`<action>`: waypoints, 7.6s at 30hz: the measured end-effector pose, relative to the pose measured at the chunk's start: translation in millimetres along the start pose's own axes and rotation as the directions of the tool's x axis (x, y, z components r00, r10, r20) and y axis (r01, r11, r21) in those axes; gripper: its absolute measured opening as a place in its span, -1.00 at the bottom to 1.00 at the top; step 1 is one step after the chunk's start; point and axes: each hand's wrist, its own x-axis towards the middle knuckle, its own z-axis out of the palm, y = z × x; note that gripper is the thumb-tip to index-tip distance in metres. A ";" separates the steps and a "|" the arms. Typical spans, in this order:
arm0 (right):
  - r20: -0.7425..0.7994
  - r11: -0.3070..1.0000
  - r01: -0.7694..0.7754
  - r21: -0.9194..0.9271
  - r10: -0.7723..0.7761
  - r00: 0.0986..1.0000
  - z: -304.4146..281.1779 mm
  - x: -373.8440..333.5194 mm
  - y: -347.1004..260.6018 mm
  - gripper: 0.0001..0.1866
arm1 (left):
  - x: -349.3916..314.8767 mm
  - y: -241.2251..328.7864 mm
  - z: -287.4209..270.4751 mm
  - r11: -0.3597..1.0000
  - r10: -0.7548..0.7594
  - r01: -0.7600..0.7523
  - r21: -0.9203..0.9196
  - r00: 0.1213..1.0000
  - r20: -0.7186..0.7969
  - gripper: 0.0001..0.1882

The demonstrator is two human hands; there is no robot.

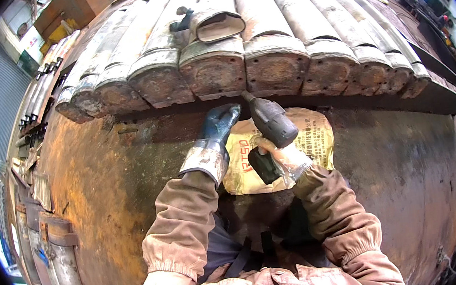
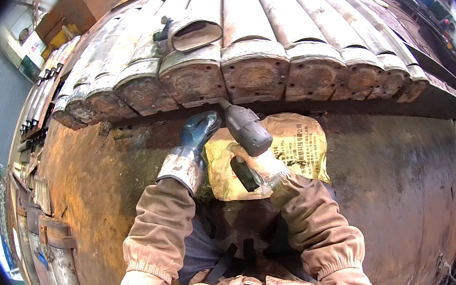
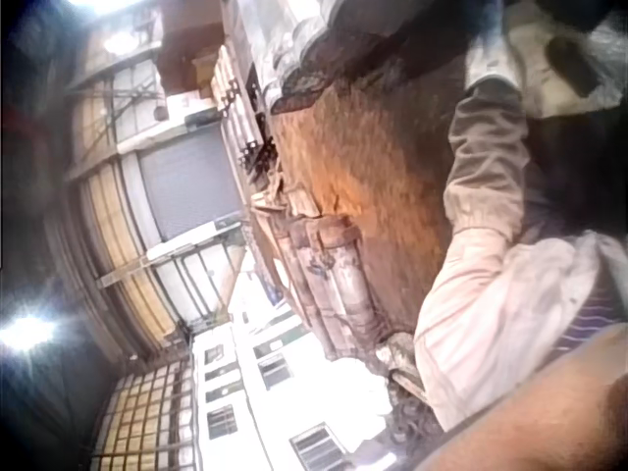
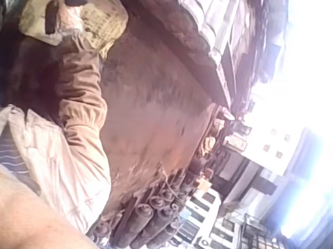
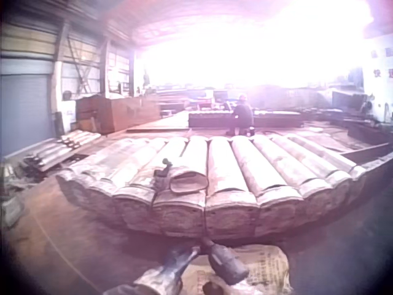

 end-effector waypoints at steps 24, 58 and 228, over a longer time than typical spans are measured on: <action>-0.040 0.988 0.139 0.062 -0.137 0.990 149.0 97.7 73.2 -0.78 | -34.2 83.2 -90.0 0.919 0.004 -0.149 -0.364 0.929 -0.369 -0.57; -0.119 0.897 0.223 0.383 -0.191 0.974 172.3 125.5 125.3 -0.64 | -30.0 95.7 -107.4 0.893 -0.013 -0.170 -0.416 0.915 -0.403 -0.51; -0.142 0.715 0.410 0.567 -0.405 0.903 157.4 125.8 37.1 -0.79 | -89.0 134.2 -117.0 0.880 0.109 -0.282 -0.383 0.903 -0.415 -0.44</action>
